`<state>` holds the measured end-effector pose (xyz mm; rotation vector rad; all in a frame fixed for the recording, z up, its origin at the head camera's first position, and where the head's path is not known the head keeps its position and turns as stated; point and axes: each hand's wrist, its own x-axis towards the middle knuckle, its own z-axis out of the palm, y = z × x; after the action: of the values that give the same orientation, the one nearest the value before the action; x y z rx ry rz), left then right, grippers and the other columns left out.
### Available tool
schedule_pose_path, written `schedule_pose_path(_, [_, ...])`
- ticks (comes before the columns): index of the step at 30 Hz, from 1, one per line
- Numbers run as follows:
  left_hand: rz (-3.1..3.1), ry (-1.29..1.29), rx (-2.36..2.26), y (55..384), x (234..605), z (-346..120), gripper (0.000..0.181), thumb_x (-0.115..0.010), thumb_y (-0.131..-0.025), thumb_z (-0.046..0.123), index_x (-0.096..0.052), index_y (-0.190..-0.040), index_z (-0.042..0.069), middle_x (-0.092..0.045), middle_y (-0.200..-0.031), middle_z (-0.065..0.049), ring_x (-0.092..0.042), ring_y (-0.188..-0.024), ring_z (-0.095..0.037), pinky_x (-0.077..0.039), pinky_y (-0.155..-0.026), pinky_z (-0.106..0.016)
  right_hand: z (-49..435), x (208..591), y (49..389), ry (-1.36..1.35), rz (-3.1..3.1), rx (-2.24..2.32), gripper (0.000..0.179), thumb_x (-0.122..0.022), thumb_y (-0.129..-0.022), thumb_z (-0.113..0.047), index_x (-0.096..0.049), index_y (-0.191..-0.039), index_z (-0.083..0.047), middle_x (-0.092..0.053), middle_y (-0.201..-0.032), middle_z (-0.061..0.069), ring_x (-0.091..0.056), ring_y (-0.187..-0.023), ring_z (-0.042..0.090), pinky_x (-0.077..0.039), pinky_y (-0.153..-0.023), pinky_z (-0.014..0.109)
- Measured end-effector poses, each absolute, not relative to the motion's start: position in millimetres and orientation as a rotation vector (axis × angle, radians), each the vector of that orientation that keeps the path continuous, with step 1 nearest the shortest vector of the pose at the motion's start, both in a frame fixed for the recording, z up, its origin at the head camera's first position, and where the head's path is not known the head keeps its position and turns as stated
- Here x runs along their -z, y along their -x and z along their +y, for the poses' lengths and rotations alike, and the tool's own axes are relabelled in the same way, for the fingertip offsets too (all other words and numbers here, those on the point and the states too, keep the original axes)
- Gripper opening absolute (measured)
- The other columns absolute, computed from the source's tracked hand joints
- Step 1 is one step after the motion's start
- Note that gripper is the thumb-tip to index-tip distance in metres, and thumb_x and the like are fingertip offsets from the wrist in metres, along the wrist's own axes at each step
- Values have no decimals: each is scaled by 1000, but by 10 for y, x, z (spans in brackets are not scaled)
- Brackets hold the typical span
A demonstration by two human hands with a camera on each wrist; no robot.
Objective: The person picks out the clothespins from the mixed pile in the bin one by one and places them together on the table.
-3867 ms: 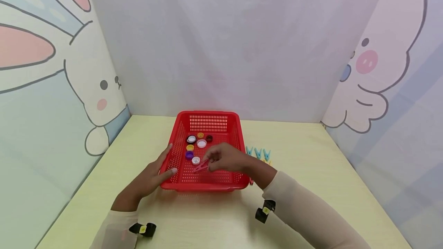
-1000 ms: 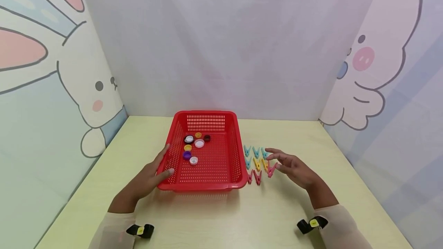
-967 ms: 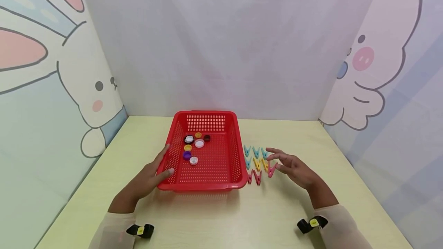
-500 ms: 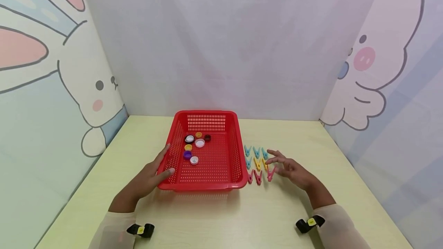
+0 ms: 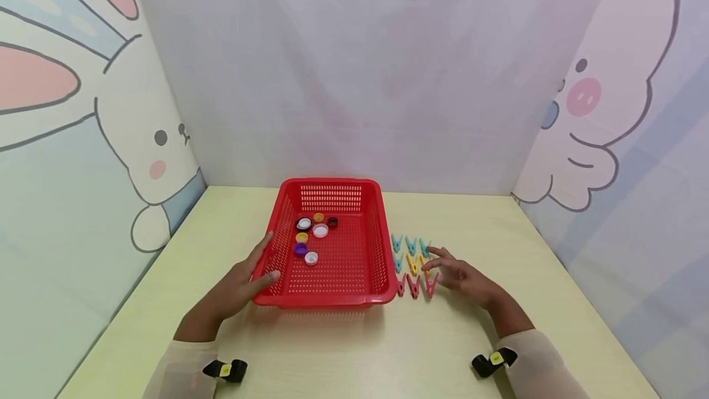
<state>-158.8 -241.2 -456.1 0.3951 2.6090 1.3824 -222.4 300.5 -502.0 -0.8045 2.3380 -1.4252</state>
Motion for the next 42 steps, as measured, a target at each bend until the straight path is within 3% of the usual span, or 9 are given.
schedule_pose_path(13, [2615,-390,-1376,1569,4560,-2400,108,-72,-100,49,-1,-178,24,-62,-143,-20,-66,-112,-23,-69,-85,-33,3016,5061,2212,806,2370,1400,30,-59,-110,-13,-71,-137,-8,-11,-181,30,14,-162,65,8,-112,96])
schedule_pose_path(25, [2609,-357,-1368,1564,4554,-2402,109,-72,-99,52,-1,-178,26,-61,-144,-19,-66,-113,-22,-69,-85,-33,3003,5043,2194,769,2411,1369,39,-60,-111,-15,-66,-149,-11,-10,-181,29,4,-164,64,3,-117,93])
schedule_pose_path(30, [2612,-362,-1369,1563,4552,-2406,109,-73,-99,51,-1,-178,26,-62,-142,-19,-66,-111,-22,-69,-85,-33,2997,5029,2175,717,2515,1302,49,-68,-108,-22,-60,-156,-15,-19,-180,27,-6,-164,63,-8,-120,91])
schedule_pose_path(37, [2601,-387,-1383,1577,4564,-2409,107,-73,-100,47,-1,-178,26,-64,-138,-18,-68,-109,-23,-69,-85,-33,2951,5040,2113,510,2683,1240,57,-90,-90,-30,-64,-139,-15,-27,-176,28,-17,-163,62,-18,-124,85])
schedule_pose_path(42, [2619,-381,-1368,1575,4555,-2407,108,-72,-100,49,-1,-178,26,-63,-141,-18,-67,-110,-22,-69,-85,-33,2887,5052,2066,464,2772,1122,57,-96,-83,-31,-64,-127,-12,-28,-173,32,-24,-159,64,-24,-125,82])
